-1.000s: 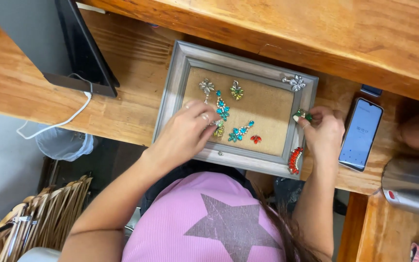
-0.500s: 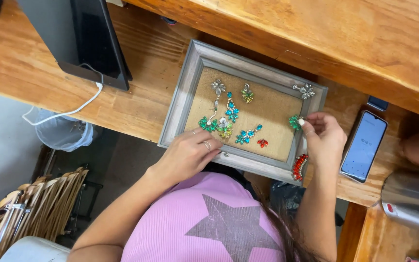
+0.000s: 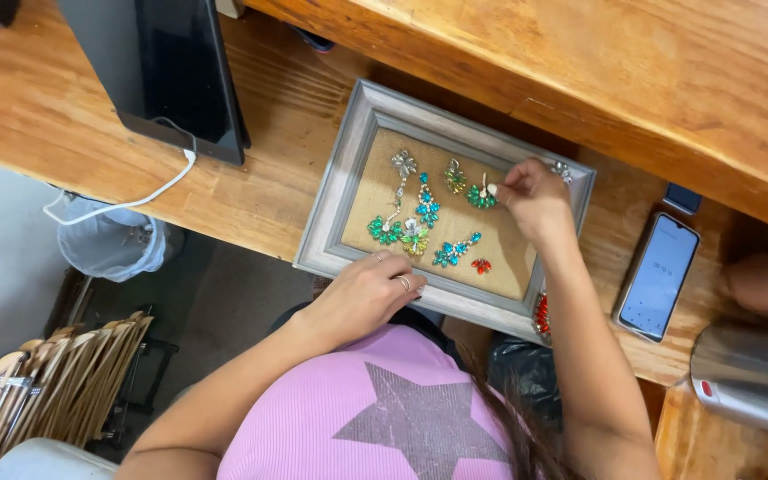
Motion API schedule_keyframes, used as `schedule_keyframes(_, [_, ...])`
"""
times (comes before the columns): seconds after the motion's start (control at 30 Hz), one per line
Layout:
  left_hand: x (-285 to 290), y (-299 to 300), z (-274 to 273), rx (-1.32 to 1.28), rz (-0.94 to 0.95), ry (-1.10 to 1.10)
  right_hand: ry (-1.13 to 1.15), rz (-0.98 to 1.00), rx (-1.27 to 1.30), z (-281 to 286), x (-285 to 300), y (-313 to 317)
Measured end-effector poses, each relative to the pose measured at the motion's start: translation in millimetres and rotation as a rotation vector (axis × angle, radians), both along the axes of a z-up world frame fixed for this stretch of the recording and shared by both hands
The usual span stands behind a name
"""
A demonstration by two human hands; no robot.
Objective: Arranging various colorful jeweled earrings and brooches on a fabric display board.
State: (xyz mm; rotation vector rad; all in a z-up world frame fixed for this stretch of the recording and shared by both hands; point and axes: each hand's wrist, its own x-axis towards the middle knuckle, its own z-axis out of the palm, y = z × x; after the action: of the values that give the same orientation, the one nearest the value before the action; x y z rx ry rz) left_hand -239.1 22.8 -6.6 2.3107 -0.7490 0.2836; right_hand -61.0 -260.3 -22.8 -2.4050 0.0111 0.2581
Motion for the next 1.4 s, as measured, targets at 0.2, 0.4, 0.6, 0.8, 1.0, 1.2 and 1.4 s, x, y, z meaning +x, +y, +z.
schedule_keyframes(0.2, [3, -4, 1, 0.102, -0.009, -0.015, 0.065, -0.011, -0.197, 35, -23, 9])
schedule_keyframes(0.4, [2, -8, -3, 0.180, 0.003, -0.057, -0.155, -0.177, -0.354, 39, 3, -50])
schedule_keyframes(0.6, [1, -9, -13, 0.142, -0.002, -0.049, -0.073, -0.198, -0.440, 34, 19, -61])
schedule_keyframes(0.8, [2, -10, -23, 0.186, -0.005, -0.178, -0.154, -0.027, -0.469, 20, 25, -49])
schedule_keyframes(1.0, [3, -5, -15, 0.141, -0.032, -0.229, -0.375, 0.117, -0.460, 24, 8, -45])
schedule_keyframes(1.2, [0, -1, -13, -0.052, -0.060, -0.134, -0.512, 0.067, -0.378, 25, -16, -41])
schedule_keyframes(1.4, [1, 19, 17, -0.210, -0.005, 0.024, -0.469, -0.014, -0.721, 29, -47, -25])
